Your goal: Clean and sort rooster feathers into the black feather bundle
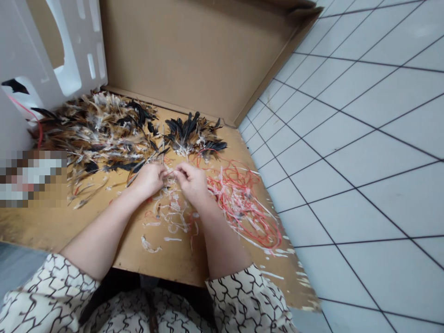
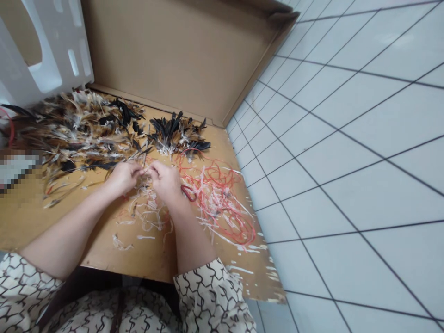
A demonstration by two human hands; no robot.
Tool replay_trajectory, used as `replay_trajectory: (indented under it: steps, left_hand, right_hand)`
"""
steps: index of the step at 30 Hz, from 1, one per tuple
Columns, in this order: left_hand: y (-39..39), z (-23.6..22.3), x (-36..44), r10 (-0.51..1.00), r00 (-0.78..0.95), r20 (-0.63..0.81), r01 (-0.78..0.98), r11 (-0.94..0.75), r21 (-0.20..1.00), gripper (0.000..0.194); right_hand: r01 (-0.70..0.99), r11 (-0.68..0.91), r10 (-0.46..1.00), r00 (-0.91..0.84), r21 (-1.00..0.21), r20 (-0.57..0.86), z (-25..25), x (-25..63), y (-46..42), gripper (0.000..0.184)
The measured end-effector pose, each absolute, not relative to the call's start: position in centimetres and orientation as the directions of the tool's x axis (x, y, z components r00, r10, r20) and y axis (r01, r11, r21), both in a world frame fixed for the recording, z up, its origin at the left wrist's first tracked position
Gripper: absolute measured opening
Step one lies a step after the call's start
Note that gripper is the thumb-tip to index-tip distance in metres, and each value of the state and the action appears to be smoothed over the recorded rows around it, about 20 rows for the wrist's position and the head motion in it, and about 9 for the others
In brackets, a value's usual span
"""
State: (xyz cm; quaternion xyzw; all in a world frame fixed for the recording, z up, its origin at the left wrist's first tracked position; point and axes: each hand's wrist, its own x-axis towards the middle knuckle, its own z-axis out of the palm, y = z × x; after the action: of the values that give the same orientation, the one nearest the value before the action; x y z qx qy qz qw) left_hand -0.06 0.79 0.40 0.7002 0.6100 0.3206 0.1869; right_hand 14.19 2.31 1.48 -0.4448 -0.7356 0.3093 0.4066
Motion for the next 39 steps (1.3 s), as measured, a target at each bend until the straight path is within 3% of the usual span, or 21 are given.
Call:
replay_trajectory:
  steps: [3,6,10,13,15,17,21,23,25,27,29,31,33,35,39]
  left_hand:
    - [0.6,0.4,-0.2,0.943,0.254,0.215,0.654,-0.331,0.68,0.017]
    - [0.4,0.7,-0.3,0.919,0.338,0.2,0.452,-0.346,0.822,0.017]
    - [0.4,0.9,-0.3,0.976,0.164,0.143,0.213,-0.177,0.961,0.018]
    - [0.6,0.9,-0.2,0.995,-0.062,0.075,0.263,-0.056,0.963,0.018]
    - [0.7,1.0,0.0,0.983,-0.165,0.079,0.428,-0.001,0.904,0.019]
    - [0.5,1.0,0.2,0.978,-0.163,0.131,0.642,0.005,0.767,0.022]
    - [0.1,1.1,0.6,0.987,0.046,0.154,0.902,-0.107,0.417,0.023]
    - [0.1,1.1,0.4,0.974,0.196,0.117,0.907,-0.225,0.355,0.021]
    - [0.0,1.2,0.1,0.931,0.348,0.109,0.826,-0.36,0.433,0.018]
    - [0.1,1.3,-0.3,0.892,0.428,0.148,0.651,-0.417,0.634,0.019]
    - [0.1,1.3,-0.5,0.906,0.383,0.183,0.41,-0.344,0.845,0.019]
    - [0.1,1.1,-0.3,0.959,0.247,0.139,0.173,-0.185,0.967,0.019]
    - [0.2,0.9,0.1,0.995,0.086,0.042,-0.002,-0.042,0.999,0.02]
    - [0.3,0.8,0.4,0.999,-0.044,-0.02,-0.069,0.017,0.997,0.019]
    - [0.3,1.0,0.9,0.984,-0.179,-0.004,0.077,0.018,0.997,0.018]
  right_hand:
    - [0.393,0.369,0.918,-0.295,-0.842,0.265,1.7,14.6,2.6,0.007]
    - [0.219,0.152,0.948,-0.308,-0.964,0.079,1.3,14.7,3.3,0.007]
    - [0.054,-0.059,0.929,-0.364,-0.997,-0.075,0.3,13.8,3.3,0.011]
    - [0.083,-0.034,0.936,-0.346,-0.996,-0.061,-0.3,12.6,2.7,0.011]
    - [0.152,0.024,0.95,-0.31,-0.988,-0.025,-0.5,12.1,2.2,0.01]
    - [0.254,0.104,0.961,-0.276,-0.961,0.031,-0.6,11.9,1.9,0.01]
    - [0.45,0.219,0.967,-0.221,-0.866,0.13,-0.3,12.5,2.1,0.009]
    - [0.495,0.239,0.965,-0.217,-0.835,0.148,0.1,13.1,2.4,0.008]
    - [0.475,0.228,0.961,-0.25,-0.85,0.117,0.7,13.8,2.7,0.009]
    - [0.347,0.135,0.948,-0.317,-0.928,0.02,1.1,14.2,2.9,0.007]
    - [0.161,-0.008,0.927,-0.368,-0.987,-0.068,1.3,14.4,3.1,0.006]
    - [0.002,-0.11,0.922,-0.373,-0.994,-0.103,1.3,14.1,3.2,0.008]
    - [-0.087,-0.143,0.932,-0.348,-0.986,-0.104,1.0,13.6,3.1,0.01]
    - [-0.111,-0.136,0.948,-0.303,-0.984,-0.097,0.7,12.9,2.9,0.012]
    - [-0.037,-0.049,0.977,-0.212,-0.998,-0.04,0.2,12.0,2.2,0.011]
